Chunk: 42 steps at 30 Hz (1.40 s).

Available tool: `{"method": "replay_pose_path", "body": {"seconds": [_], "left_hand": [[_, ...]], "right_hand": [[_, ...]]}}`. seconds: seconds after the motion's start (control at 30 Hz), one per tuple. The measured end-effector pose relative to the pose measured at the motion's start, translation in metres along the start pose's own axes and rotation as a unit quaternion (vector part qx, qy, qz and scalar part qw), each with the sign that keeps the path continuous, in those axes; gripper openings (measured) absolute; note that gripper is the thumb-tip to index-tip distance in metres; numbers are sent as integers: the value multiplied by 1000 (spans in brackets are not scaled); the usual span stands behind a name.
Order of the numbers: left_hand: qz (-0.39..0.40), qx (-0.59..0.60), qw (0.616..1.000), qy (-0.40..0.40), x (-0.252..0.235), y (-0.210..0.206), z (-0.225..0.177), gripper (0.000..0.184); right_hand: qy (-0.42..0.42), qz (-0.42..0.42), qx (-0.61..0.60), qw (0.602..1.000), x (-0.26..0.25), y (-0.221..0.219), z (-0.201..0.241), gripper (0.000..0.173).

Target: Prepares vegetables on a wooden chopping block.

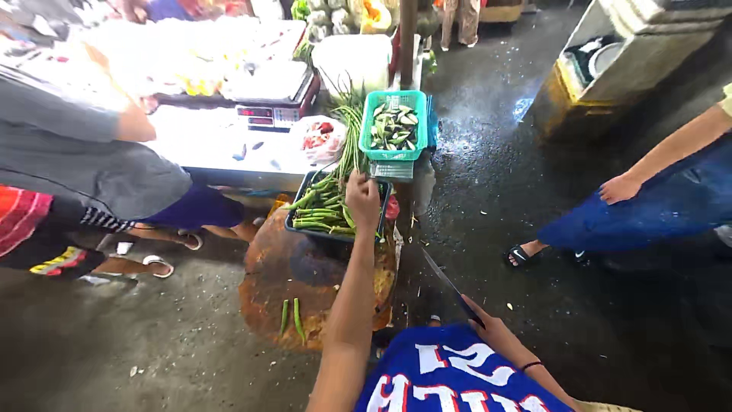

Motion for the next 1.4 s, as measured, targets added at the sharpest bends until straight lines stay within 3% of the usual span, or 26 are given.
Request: {"method": "replay_pose_path", "body": {"seconds": [0.1, 0.2, 0.3, 0.37, 0.5, 0.6, 0.77, 0.87, 1.0, 1.17, 1.4], "left_hand": [[-41, -138, 989, 22, 114, 37, 80, 38], [-44, -325, 931, 156, 216, 117, 152, 38], [-24, -378, 869, 318, 286, 184, 218, 52], [1, -376, 864, 334, 305, 202, 239, 49], [47, -330, 895, 297, 299, 206, 238, 41], [89, -315, 885, 330, 288, 205, 236, 41], [69, -230, 892, 383, 285, 207, 251, 42], [39, -161, 916, 366, 283, 205, 229, 37], [62, -103, 921, 371, 303, 178, 201, 36], [62, -105, 919, 374, 341, 145, 204, 36], [97, -143, 931, 322, 333, 134, 205, 36]], "right_hand": [[46, 23, 29, 998, -3, -6, 6, 62], [83, 44, 58, 994, -4, -5, 27, 58], [119, 83, 102, 984, -11, -12, 53, 58], [151, 114, 127, 974, -17, -22, 76, 57], [188, 156, 175, 954, -35, -52, 121, 59], [187, 175, 203, 945, -49, -79, 139, 60], [165, 188, 198, 948, -52, -101, 135, 60], [157, 165, 168, 959, -47, -102, 129, 59], [143, 119, 145, 972, -38, -101, 139, 58], [149, 91, 156, 972, -39, -108, 156, 57], [183, 111, 175, 961, -32, -120, 179, 59]]}}
Point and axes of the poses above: each hand's wrist, its own x-axis away from the middle knuckle, its own y-axis out of the back of the hand, z = x × y, the point moved 7 cm from there along -x, towards the middle knuckle, and after that the axes turned 6 degrees about -y, right-handed, at the moved point
